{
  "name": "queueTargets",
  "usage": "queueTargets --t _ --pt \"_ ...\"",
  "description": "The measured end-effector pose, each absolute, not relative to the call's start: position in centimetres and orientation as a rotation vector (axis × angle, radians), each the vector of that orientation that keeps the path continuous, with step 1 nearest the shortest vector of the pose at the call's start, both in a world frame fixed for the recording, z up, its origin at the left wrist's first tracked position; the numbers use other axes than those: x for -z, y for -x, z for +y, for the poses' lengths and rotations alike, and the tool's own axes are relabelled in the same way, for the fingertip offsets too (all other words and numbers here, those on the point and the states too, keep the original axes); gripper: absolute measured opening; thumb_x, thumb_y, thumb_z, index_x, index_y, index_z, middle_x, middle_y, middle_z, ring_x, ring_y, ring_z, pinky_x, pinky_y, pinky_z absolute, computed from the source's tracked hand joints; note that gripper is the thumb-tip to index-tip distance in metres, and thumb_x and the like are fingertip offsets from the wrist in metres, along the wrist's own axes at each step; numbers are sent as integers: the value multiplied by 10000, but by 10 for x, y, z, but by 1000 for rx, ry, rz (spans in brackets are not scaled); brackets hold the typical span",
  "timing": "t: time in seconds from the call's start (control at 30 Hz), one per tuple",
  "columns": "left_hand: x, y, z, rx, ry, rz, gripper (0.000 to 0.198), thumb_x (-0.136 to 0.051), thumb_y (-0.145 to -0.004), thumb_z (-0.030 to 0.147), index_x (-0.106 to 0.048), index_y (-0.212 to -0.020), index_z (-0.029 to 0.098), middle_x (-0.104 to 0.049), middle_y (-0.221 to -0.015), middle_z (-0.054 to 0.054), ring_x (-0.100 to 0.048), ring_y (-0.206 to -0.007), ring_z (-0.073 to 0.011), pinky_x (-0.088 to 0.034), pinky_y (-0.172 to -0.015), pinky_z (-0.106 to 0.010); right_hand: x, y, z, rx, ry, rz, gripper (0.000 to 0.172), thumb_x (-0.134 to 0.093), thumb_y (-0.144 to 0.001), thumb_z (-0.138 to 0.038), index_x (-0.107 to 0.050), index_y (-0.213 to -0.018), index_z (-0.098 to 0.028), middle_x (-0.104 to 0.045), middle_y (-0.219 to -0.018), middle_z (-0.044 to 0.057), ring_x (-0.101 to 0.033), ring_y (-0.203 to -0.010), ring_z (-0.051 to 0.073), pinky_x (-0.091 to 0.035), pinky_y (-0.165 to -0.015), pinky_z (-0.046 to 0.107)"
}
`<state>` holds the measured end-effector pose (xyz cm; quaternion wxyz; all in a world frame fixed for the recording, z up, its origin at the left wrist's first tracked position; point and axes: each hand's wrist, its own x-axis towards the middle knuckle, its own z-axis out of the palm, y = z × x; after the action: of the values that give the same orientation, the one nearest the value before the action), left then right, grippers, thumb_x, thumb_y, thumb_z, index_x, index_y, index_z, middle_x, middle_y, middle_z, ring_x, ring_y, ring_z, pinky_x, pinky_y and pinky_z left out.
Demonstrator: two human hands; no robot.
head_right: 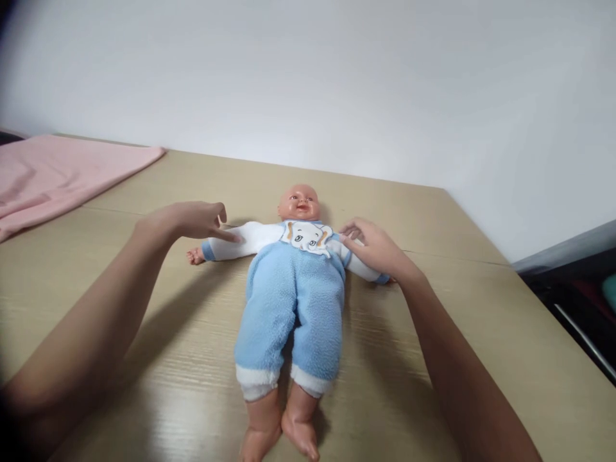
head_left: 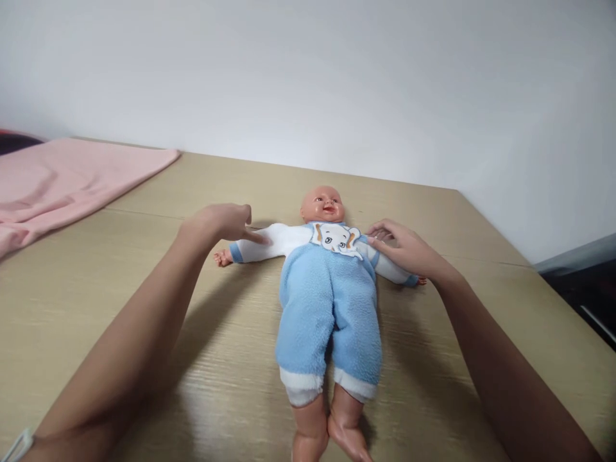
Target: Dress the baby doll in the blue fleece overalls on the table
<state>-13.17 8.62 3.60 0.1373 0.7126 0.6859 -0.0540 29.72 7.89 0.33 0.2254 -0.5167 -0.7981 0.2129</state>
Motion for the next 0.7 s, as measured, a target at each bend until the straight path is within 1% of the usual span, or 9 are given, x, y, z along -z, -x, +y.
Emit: queueTargets --t 0.1,0.17,0.23,0.3,0.37,0.43,0.53,0.6,0.7 --pt "-49 114 68 33 -2208 1916 840 -659 -877 881 -702 -1363 198 -772 -1394 -204 -714 -1230 -428 -539 -943 -454 13 -322 60 -435 1396 -2146 438 -691 -1016 -602 -708 -1293 -263 -777 -1338 149 -725 -1267 398 -553 -1161 594" --pt "-54 88 55 -160 -2371 1739 737 -595 -968 846 -697 -1312 202 -774 -1349 -179 -703 -1234 -395 -540 -982 -445 23 -341 46 -366 1386 -2197 513 -705 -1007 -630 -690 -1375 -274 -752 -1397 155 -688 -1333 427 -515 -1211 628" --pt "-52 53 45 -357 -2516 1485 644 -596 -1023 784 -695 -1280 203 -765 -1334 -162 -669 -1288 -383 -527 -1067 -462 34 -359 35 -361 1386 -2253 568 -728 -994 -646 -679 -1433 -289 -738 -1421 155 -677 -1340 445 -522 -1208 642" --pt "-45 13 44 -530 -2632 1209 549 -625 -1067 682 -676 -1324 200 -711 -1438 -161 -605 -1399 -369 -482 -1175 -475 44 -373 28 -402 1408 -2236 609 -758 -981 -650 -668 -1472 -301 -729 -1444 158 -684 -1331 448 -565 -1166 632" --pt "-35 -25 51 -577 -2730 1010 428 -635 -1105 540 -662 -1362 199 -693 -1465 -149 -587 -1413 -347 -446 -1222 -479 54 -383 25 -446 1412 -2161 644 -793 -963 -644 -659 -1489 -297 -720 -1471 166 -695 -1329 442 -593 -1136 620" --pt "-25 -54 64 -525 -2782 1003 380 -654 -1101 414 -650 -1392 168 -697 -1458 -159 -601 -1387 -352 -461 -1193 -479 62 -390 25 -461 1383 -2110 646 -827 -939 -620 -672 -1468 -283 -729 -1461 169 -709 -1317 433 -596 -1136 624" --pt "-12 -76 82 -405 -2831 1104 289 -644 -1083 285 -677 -1335 145 -728 -1409 -179 -639 -1331 -361 -474 -1142 -489 68 -394 25 -515 1340 -2086 598 -880 -909 -537 -704 -1418 -277 -770 -1397 150 -739 -1276 404 -591 -1155 609" --pt "-3 -78 88 -397 -2824 1125 231 -595 -1109 270 -697 -1279 152 -756 -1346 -167 -670 -1264 -346 -479 -1117 -482 68 -395 25 -604 1318 -1999 596 -922 -874 -505 -714 -1387 -281 -792 -1358 132 -762 -1234 377 -615 -1128 565" --pt "8 -74 90 -534 -2784 1093 244 -523 -1155 315 -700 -1236 169 -771 -1263 -154 -680 -1199 -331 -490 -1084 -473 62 -393 28 -716 1267 -1778 627 -992 -786 -541 -719 -1290 -289 -817 -1234 92 -795 -1095 325 -671 -999 477"
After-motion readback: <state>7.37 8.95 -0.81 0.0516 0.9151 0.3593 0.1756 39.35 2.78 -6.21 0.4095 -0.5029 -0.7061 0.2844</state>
